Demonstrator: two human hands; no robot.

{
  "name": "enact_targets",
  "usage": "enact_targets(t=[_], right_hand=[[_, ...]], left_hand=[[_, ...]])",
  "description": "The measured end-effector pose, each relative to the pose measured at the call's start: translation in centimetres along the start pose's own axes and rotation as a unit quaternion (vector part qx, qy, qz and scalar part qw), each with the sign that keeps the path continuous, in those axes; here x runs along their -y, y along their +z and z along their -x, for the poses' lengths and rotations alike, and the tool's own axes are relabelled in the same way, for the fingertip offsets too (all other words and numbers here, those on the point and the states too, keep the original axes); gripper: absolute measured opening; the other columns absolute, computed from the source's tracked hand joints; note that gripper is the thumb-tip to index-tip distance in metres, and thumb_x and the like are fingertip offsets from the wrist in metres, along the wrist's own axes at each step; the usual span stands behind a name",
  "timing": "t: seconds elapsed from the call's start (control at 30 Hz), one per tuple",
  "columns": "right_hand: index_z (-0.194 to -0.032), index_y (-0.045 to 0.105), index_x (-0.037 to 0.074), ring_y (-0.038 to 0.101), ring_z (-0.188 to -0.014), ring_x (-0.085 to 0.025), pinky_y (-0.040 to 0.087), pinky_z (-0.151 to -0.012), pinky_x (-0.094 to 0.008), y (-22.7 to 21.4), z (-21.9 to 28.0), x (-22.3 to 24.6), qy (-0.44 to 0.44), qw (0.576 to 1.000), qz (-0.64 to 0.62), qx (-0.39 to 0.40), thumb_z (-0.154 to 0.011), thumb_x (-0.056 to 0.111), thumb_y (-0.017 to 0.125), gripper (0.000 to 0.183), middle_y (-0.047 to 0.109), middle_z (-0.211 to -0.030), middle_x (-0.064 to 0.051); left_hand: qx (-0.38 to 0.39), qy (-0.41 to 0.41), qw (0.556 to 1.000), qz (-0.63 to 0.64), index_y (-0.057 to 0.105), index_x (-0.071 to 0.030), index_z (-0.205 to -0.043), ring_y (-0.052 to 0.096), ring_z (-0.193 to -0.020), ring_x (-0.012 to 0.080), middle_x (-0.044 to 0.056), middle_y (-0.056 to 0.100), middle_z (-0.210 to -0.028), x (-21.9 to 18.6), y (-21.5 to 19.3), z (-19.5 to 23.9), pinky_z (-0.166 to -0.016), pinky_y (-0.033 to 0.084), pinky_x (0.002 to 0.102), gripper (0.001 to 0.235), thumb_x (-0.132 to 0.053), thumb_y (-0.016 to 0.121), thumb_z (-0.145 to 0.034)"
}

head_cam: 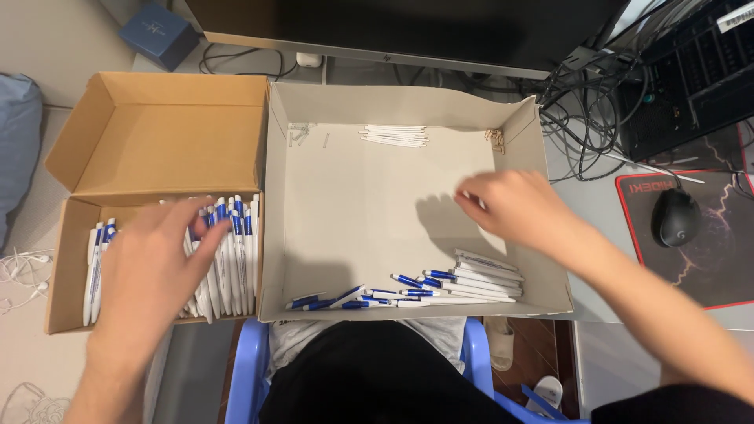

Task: The person assembles blue and white pens by hand. They pick up pen barrels, ink cartridges, and caps from a cardboard box on their lap, insert the cartridges into the barrels, and cap the pens before placing them into a second box.

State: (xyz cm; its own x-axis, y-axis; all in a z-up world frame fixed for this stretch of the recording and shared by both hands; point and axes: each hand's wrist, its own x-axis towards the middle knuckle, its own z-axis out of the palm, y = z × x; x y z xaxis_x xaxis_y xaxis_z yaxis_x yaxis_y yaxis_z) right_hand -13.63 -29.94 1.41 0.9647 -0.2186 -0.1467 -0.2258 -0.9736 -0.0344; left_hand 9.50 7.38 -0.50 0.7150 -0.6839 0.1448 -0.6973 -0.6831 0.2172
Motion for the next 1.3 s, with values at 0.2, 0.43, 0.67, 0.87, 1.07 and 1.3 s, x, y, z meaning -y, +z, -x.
enact_targets(t=[0.2,0.43,0.67,0.87,1.07,1.3], right_hand=[[-0.102,0.075,0.022,0.077,-0.085,-0.024,0.061,-0.076,-0.042,3.6,-9.0,-0.3,-0.009,0.995,0.098,0.016,-0.097,0.030,0.060,0.017,0.077,-0.088,0.001],[-0.102,0.077,0.015,0.077,-0.083,-0.026,0.061,-0.070,-0.043,7.6,-14.4,-0.8,-0.044,0.993,0.109,-0.026,-0.095,0.021,0.067,0.014,0.078,-0.088,-0.006],[-0.102,0.076,0.013,0.077,-0.077,-0.025,0.061,-0.063,-0.041,9.3,-15.2,-1.3,-0.090,0.982,0.154,-0.063,-0.094,0.015,0.068,0.012,0.077,-0.083,-0.006],[-0.106,0.074,0.009,0.077,-0.075,-0.025,0.061,-0.062,-0.039,9.1,-15.4,-1.1,-0.088,0.982,0.156,-0.065,-0.094,0.011,0.065,0.015,0.077,-0.083,-0.009],[-0.105,0.073,0.010,0.078,-0.077,-0.026,0.061,-0.064,-0.041,9.9,-16.2,-1.6,-0.120,0.971,0.201,-0.053,-0.092,0.013,0.065,0.015,0.078,-0.083,-0.009],[-0.102,0.072,0.013,0.077,-0.076,-0.023,0.061,-0.066,-0.038,6.4,-15.0,-0.5,-0.133,0.969,0.203,-0.053,-0.088,0.023,0.070,0.017,0.077,-0.080,-0.005]], left_hand=[[-0.151,0.189,0.966,-0.090,0.076,-0.031,-0.102,0.070,-0.087,0.0148,-0.010,0.064,-0.081,-3.7,2.0,-8.3,-0.066,0.057,0.030,0.007,-0.034,0.077,-0.095],[0.010,0.251,0.957,-0.147,0.079,-0.017,-0.083,0.072,-0.058,0.0229,0.003,0.070,-0.063,-7.2,10.9,-19.4,-0.054,0.056,0.035,0.003,-0.019,0.080,-0.082],[0.117,0.274,0.947,-0.119,0.075,-0.005,-0.070,0.066,-0.041,0.0229,0.012,0.064,-0.051,-8.5,14.9,-23.2,-0.035,0.050,0.032,0.011,-0.007,0.076,-0.080],[0.161,0.268,0.945,-0.097,0.076,0.002,-0.074,0.069,-0.047,0.0258,0.018,0.068,-0.057,-8.7,13.9,-22.2,-0.043,0.055,0.033,0.011,0.002,0.073,-0.084],[0.175,0.273,0.941,-0.092,0.077,0.003,-0.077,0.071,-0.050,0.0279,0.020,0.069,-0.060,-9.4,12.2,-21.6,-0.046,0.057,0.037,0.007,0.001,0.074,-0.084],[0.116,0.269,0.956,-0.026,0.074,-0.004,-0.072,0.069,-0.050,0.0247,0.011,0.065,-0.057,-9.1,8.8,-20.0,-0.051,0.056,0.037,0.014,-0.006,0.071,-0.086]])
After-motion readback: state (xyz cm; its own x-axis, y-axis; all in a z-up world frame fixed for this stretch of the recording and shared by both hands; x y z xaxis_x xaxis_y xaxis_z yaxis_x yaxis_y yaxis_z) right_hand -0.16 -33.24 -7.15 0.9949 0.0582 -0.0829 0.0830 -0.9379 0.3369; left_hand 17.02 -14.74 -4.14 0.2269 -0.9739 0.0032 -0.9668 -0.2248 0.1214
